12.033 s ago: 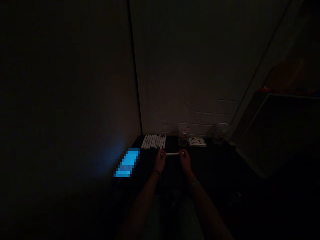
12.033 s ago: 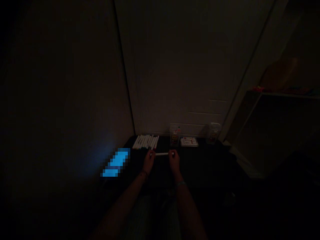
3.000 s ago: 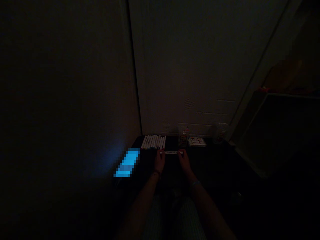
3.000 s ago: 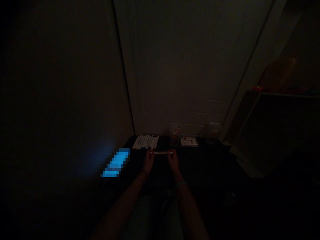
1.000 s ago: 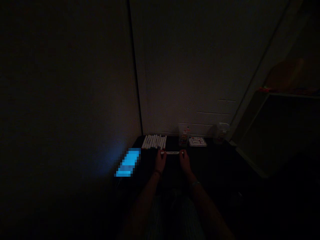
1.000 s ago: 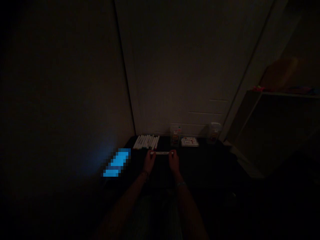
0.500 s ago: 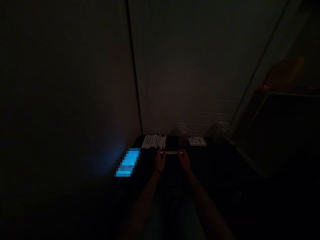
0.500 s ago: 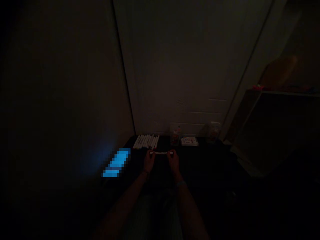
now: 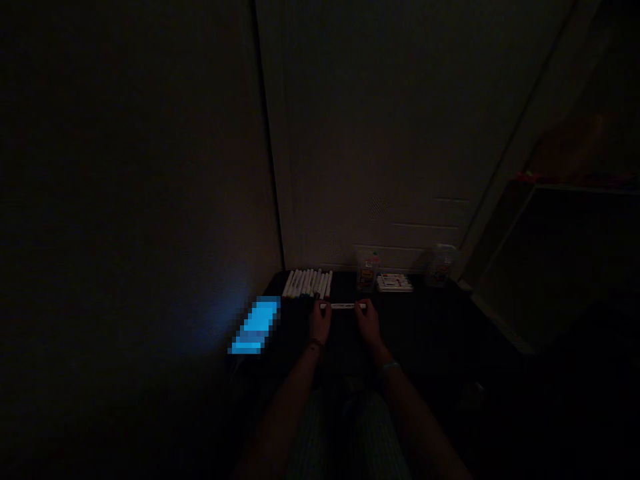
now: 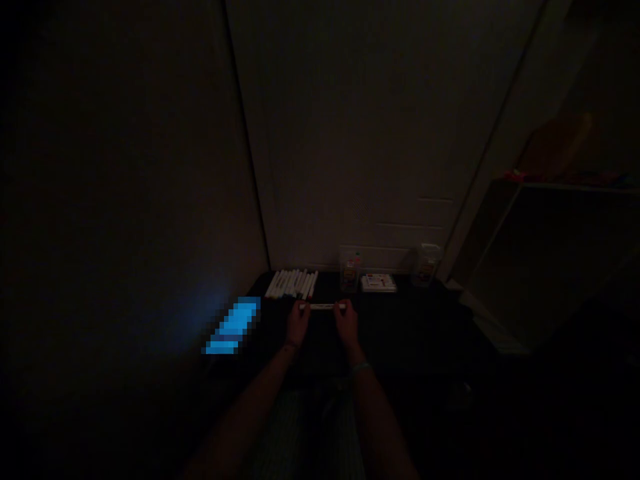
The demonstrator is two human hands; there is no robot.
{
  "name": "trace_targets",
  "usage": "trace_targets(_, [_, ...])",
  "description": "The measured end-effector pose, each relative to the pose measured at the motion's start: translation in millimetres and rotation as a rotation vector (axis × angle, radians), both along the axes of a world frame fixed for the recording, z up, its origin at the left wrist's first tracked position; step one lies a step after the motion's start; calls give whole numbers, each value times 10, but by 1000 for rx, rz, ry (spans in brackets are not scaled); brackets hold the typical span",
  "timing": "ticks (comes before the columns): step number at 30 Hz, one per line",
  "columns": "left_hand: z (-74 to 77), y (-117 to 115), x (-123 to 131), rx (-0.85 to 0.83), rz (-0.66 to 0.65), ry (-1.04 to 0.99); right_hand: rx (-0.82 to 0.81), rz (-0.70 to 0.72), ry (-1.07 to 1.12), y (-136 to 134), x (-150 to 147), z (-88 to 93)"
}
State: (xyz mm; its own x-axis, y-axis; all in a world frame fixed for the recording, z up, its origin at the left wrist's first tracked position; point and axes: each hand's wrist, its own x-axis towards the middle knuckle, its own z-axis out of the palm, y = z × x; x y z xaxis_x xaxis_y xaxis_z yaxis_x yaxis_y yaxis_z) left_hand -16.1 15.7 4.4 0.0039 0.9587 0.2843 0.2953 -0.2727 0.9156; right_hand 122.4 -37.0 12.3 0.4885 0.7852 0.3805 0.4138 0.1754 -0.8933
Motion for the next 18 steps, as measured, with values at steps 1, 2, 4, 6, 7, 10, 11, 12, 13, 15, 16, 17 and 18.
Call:
trace_targets(1, [1, -2, 2, 7, -6, -10, -3, -5, -5, 0, 2, -4])
trace_targets(2, [2, -5, 5, 12, -14, -22, -7, -12, -10, 1, 4, -6])
trace_targets(4, [7, -11, 11, 9, -25, -49, -23, -26, -15, 3, 4, -6])
trace_targets(6, [14, -18, 16, 3, -33, -69, -27, -35, -20, 4, 2, -1])
trace_targets(7, [17, -20, 17, 1, -30, -71, -26, -36, -23, 4, 0, 2])
trace_targets(10, [20, -20, 17, 17, -14, -49, -20, -38, -29, 5, -1, 3])
trace_targets(11, [18, -17, 15, 22, -11, -38, -19, -40, -31, 6, 1, -1])
trace_targets(12, [16, -13, 13, 25, -10, -29, -20, -42, -32, 8, 4, -7])
trace_targets(13, [12, -10, 10, 27, -12, -19, -20, -43, -35, 11, 7, -14])
trace_targets(15, [2, -4, 8, 31, -7, -1, -18, -39, -42, 18, 13, -31])
trace_targets(16, [-3, -3, 8, 34, -2, 5, -17, -36, -44, 23, 15, -39])
trace_targets(17, [-8, -3, 9, 39, 5, 10, -14, -36, -44, 27, 15, -46])
trace_targets(18, [-11, -5, 11, 43, 14, 13, -11, -35, -42, 30, 14, -50])
